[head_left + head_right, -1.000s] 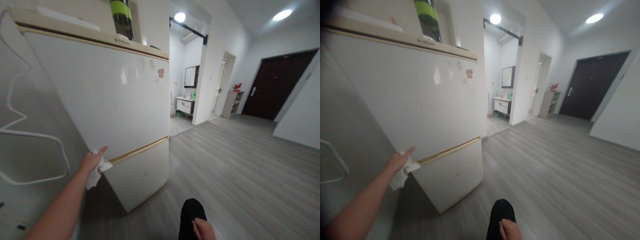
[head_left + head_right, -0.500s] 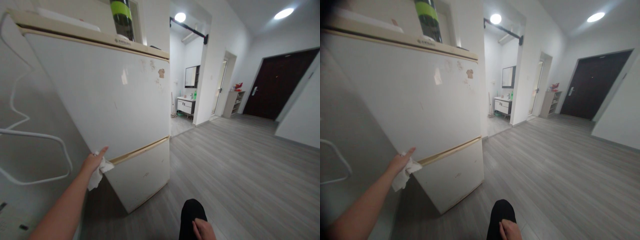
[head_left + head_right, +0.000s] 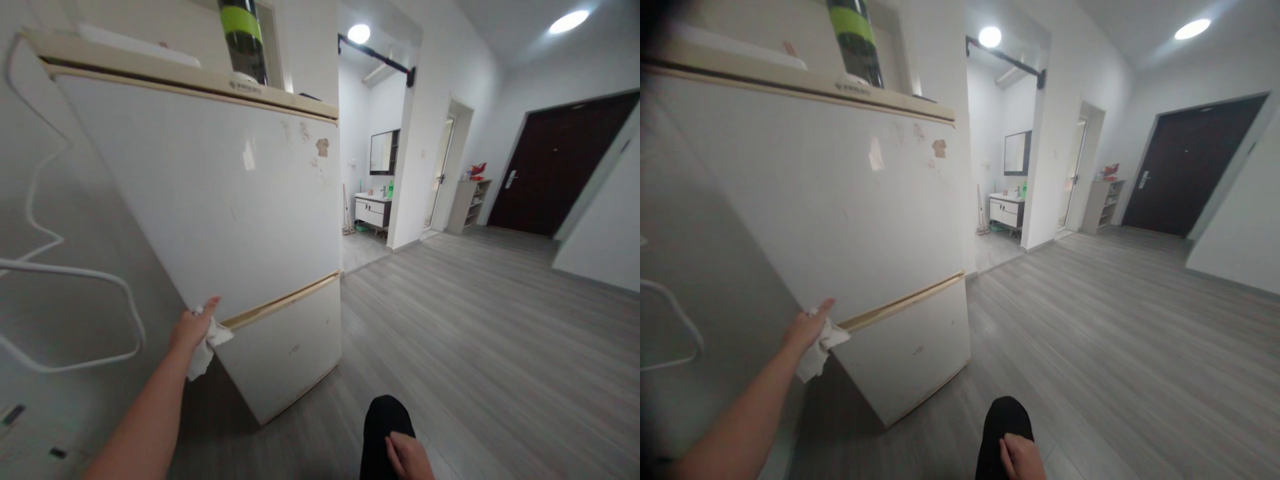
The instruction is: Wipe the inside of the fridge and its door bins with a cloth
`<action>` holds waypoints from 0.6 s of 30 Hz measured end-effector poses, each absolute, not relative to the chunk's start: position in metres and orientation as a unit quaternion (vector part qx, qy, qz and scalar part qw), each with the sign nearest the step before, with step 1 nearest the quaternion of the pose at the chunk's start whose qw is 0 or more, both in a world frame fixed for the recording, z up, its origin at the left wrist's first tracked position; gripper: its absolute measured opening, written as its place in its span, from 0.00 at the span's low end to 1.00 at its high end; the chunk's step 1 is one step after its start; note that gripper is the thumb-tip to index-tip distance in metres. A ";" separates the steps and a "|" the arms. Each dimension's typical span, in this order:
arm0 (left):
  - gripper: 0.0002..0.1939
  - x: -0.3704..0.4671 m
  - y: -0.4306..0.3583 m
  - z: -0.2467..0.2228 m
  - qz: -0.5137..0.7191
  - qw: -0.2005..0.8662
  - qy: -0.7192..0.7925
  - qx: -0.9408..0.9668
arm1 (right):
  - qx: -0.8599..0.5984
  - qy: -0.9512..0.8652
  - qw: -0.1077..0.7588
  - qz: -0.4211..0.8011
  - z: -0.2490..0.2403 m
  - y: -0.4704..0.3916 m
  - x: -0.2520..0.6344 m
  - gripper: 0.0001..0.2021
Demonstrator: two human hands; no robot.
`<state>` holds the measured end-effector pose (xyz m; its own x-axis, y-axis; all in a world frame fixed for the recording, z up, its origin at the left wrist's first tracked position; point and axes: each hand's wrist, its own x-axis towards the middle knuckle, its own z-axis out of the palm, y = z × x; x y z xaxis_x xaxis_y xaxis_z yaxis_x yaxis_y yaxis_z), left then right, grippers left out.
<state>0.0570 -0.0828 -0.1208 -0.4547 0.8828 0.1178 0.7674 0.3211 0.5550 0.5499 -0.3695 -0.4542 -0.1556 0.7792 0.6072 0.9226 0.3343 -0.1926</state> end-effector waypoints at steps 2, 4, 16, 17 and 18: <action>0.55 0.060 -0.088 -0.119 0.278 0.108 0.814 0.499 | -0.563 -0.757 0.315 -0.101 -0.456 -0.367 0.548 0.25; 0.53 0.065 -0.102 -0.117 0.285 0.105 0.817 0.490 | -0.562 -0.763 0.306 -0.086 -0.458 -0.364 0.546 0.23; 0.20 0.109 -0.268 -0.332 0.264 0.335 0.695 0.579 | -0.573 -0.767 0.287 -0.041 -0.456 -0.374 0.548 0.21; 0.20 0.111 -0.269 -0.342 0.261 0.341 0.696 0.576 | -0.568 -0.769 0.291 -0.035 -0.454 -0.377 0.551 0.21; 0.20 0.110 -0.265 -0.346 0.265 0.339 0.699 0.571 | -0.564 -0.770 0.297 -0.027 -0.452 -0.380 0.554 0.21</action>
<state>0.1103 -0.2647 -0.3459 -0.1170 0.9782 -0.1715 0.6193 0.2069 0.7574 0.5538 -0.3796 -0.4523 -0.1875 0.8525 0.4880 0.8841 0.3630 -0.2943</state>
